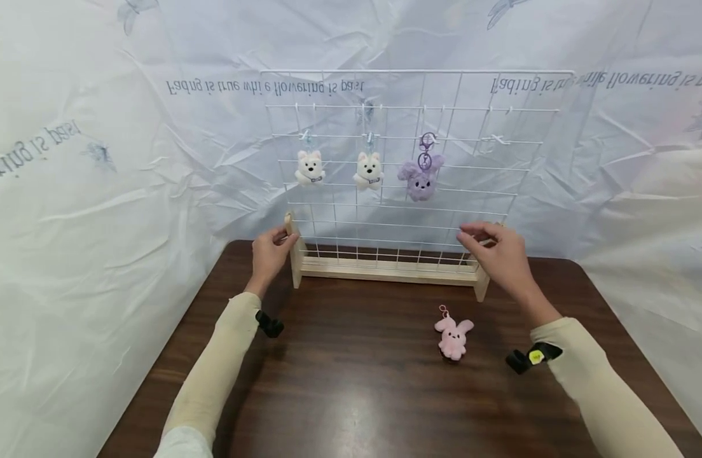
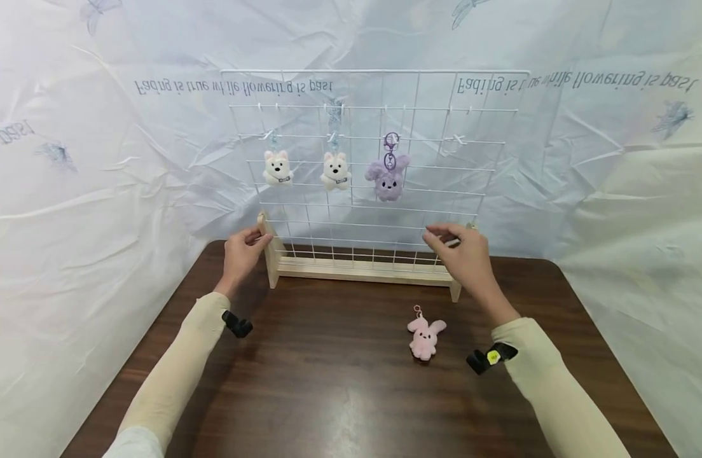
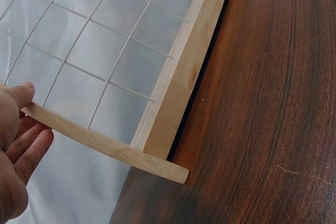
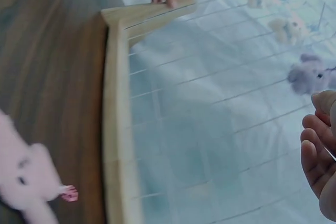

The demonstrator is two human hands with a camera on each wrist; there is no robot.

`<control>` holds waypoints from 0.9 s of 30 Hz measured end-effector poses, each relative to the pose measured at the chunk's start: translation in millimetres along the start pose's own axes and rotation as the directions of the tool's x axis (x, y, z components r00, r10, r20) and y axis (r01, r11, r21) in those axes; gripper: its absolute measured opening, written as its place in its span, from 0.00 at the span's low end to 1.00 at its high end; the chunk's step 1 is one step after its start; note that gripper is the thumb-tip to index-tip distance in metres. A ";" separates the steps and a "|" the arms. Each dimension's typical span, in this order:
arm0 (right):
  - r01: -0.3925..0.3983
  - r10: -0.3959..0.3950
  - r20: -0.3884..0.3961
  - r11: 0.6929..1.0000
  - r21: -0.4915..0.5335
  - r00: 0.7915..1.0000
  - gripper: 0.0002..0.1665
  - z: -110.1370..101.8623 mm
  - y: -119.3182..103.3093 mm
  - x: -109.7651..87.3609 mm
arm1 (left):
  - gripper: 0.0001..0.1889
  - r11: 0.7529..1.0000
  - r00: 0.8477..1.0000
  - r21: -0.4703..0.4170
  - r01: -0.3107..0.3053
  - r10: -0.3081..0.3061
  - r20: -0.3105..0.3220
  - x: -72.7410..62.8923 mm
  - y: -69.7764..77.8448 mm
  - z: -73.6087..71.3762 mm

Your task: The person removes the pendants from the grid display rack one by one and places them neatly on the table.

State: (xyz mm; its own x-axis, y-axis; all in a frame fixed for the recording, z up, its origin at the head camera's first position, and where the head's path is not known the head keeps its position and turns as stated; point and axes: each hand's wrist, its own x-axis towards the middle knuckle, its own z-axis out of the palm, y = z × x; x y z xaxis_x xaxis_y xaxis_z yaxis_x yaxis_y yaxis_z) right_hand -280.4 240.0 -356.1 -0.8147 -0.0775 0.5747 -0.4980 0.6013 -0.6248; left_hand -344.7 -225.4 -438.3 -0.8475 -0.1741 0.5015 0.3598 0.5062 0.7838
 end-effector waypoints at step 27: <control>0.042 -0.041 -0.123 0.999 0.010 0.992 0.23 -9.1 -62.3 73.2 | 0.20 1.000 1.000 -0.004 0.026 -0.026 0.017 -0.9 0.3 -0.3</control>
State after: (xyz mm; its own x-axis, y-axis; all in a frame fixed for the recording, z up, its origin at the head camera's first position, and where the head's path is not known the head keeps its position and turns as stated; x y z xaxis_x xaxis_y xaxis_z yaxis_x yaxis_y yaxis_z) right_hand -306.3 204.1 -270.3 -0.7509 -0.0037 0.6603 -0.5349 0.5898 -0.6050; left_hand -343.8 -225.4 -438.4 -0.8629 -0.1733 0.4747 0.3391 0.4979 0.7982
